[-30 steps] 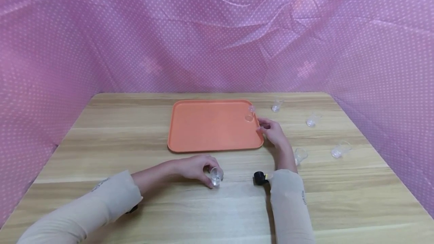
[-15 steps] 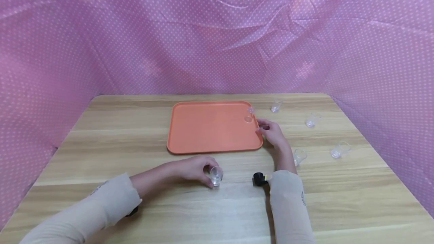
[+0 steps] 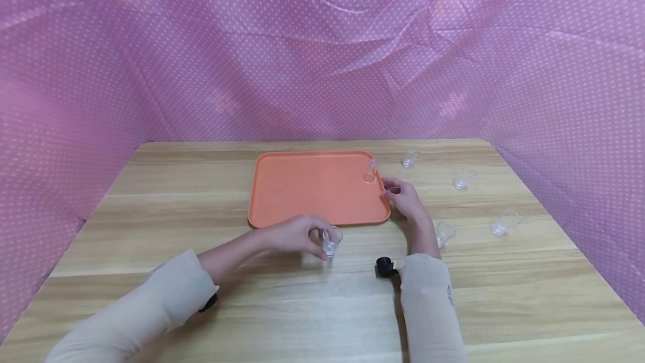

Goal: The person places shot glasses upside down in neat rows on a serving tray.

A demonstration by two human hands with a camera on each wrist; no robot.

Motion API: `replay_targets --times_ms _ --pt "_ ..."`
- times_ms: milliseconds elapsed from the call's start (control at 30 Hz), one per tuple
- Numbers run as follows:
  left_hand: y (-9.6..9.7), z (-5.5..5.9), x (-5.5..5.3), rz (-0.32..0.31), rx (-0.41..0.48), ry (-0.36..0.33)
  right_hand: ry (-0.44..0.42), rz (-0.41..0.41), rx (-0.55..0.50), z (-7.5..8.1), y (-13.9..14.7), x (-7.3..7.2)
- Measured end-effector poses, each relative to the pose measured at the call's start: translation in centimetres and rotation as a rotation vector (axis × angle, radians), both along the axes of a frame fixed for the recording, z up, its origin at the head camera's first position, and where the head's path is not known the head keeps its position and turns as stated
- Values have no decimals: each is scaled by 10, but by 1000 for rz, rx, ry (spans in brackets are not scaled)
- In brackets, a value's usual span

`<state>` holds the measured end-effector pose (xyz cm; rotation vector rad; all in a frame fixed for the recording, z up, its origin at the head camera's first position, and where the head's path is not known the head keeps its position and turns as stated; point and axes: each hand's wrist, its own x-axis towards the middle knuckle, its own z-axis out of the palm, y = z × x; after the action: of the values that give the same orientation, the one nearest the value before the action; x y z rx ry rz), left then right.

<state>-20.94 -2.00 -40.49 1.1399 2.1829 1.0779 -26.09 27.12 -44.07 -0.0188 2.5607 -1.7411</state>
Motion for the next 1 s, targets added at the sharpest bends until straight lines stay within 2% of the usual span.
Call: replay_targets --times_ms 167,467,633,800,1000 --pt "5 8 -7 55 14 12 7 3 0 0 0 0" --pt "10 17 -27 171 19 137 2 -10 1 0 -1 0" --pt "16 20 -37 233 24 127 -10 -12 7 1 0 0" --pt "24 24 -44 257 31 140 -26 -3 16 3 0 -1" --pt "31 20 -53 224 85 159 -43 -3 9 1 1 0"
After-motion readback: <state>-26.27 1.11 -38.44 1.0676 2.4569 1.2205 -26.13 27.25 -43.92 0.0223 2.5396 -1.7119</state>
